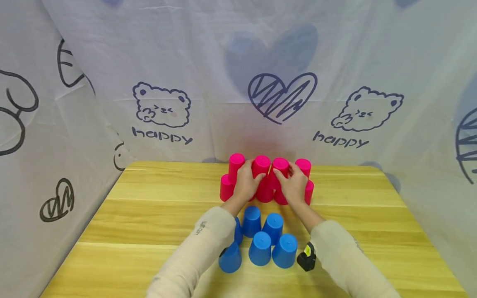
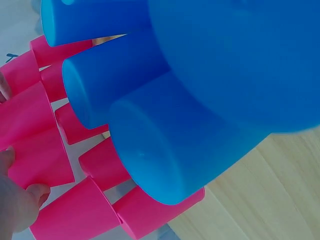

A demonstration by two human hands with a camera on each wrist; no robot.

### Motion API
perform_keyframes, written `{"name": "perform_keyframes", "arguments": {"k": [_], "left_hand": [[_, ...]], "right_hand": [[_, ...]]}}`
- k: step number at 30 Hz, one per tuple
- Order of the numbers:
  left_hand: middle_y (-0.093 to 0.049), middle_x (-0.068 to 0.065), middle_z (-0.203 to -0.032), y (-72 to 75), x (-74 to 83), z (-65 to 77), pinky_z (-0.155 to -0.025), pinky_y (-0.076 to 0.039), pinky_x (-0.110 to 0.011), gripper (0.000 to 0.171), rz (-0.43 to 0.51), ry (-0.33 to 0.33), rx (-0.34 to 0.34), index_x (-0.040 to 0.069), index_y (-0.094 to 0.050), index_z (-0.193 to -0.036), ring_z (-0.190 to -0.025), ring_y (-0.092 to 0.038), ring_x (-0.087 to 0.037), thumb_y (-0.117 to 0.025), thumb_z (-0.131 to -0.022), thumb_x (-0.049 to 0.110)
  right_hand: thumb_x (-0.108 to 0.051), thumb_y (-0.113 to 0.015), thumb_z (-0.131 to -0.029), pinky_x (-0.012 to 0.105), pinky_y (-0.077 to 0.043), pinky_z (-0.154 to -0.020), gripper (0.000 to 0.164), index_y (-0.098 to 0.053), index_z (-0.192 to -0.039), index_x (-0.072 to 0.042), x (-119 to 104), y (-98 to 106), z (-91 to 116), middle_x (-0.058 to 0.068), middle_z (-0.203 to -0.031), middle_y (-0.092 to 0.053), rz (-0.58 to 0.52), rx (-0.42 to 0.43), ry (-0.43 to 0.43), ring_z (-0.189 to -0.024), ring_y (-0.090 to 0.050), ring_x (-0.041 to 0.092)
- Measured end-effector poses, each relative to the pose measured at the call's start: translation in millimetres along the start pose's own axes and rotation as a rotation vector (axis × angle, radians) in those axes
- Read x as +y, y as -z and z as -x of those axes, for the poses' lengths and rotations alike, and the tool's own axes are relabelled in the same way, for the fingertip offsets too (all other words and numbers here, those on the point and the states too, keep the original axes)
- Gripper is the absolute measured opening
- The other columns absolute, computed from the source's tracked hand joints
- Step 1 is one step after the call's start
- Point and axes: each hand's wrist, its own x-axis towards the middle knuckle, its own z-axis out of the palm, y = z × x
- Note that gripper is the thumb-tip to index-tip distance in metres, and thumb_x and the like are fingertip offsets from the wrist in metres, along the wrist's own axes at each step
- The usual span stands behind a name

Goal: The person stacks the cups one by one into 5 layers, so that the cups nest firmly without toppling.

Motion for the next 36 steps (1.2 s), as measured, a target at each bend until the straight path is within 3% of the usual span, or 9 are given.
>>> {"name": "perform_keyframes", "arguments": {"k": [7, 26, 36], "left_hand": [[-0.060, -0.017, -0.121, -2.0, -3.3, -2.2, -0.090, -0.052, -0.040, 0.050, 0.004, 0.031, 0.001, -0.001, -0.045, -0.128, -0.110, -0.059, -0.031, -0.066, -0.085, 0.013], [-0.060, -0.017, -0.119, -4.8, -1.8, -8.7, -0.090, -0.052, -0.039, 0.049, -0.022, 0.030, 0.005, -0.001, -0.045, -0.127, -0.109, -0.059, -0.031, -0.066, -0.085, 0.012], [-0.059, -0.019, -0.120, -6.7, 1.2, -8.3, -0.092, -0.051, -0.041, 0.052, -0.046, 0.035, 0.002, 0.002, -0.041, -0.130, -0.112, -0.058, -0.033, -0.066, -0.085, 0.011]], "right_hand": [[-0.016, -0.073, -0.080, 0.043, -0.051, -0.089, 0.047, -0.058, -0.118, 0.007, -0.8, -1.5, -2.0, 0.026, -0.113, -0.063, 0.019, -0.013, 0.000, -0.102, -0.062, 0.037], [-0.017, -0.070, -0.083, 0.044, -0.053, -0.085, 0.043, -0.057, -0.117, 0.006, -3.4, -6.4, -4.2, 0.025, -0.106, -0.066, 0.085, -0.009, 0.013, -0.097, -0.063, 0.037], [-0.014, -0.066, -0.086, 0.044, -0.051, -0.089, 0.048, -0.049, -0.128, 0.003, -2.6, -5.5, -5.2, 0.022, -0.117, -0.062, 0.114, -0.062, 0.015, -0.107, -0.060, 0.036]]}}
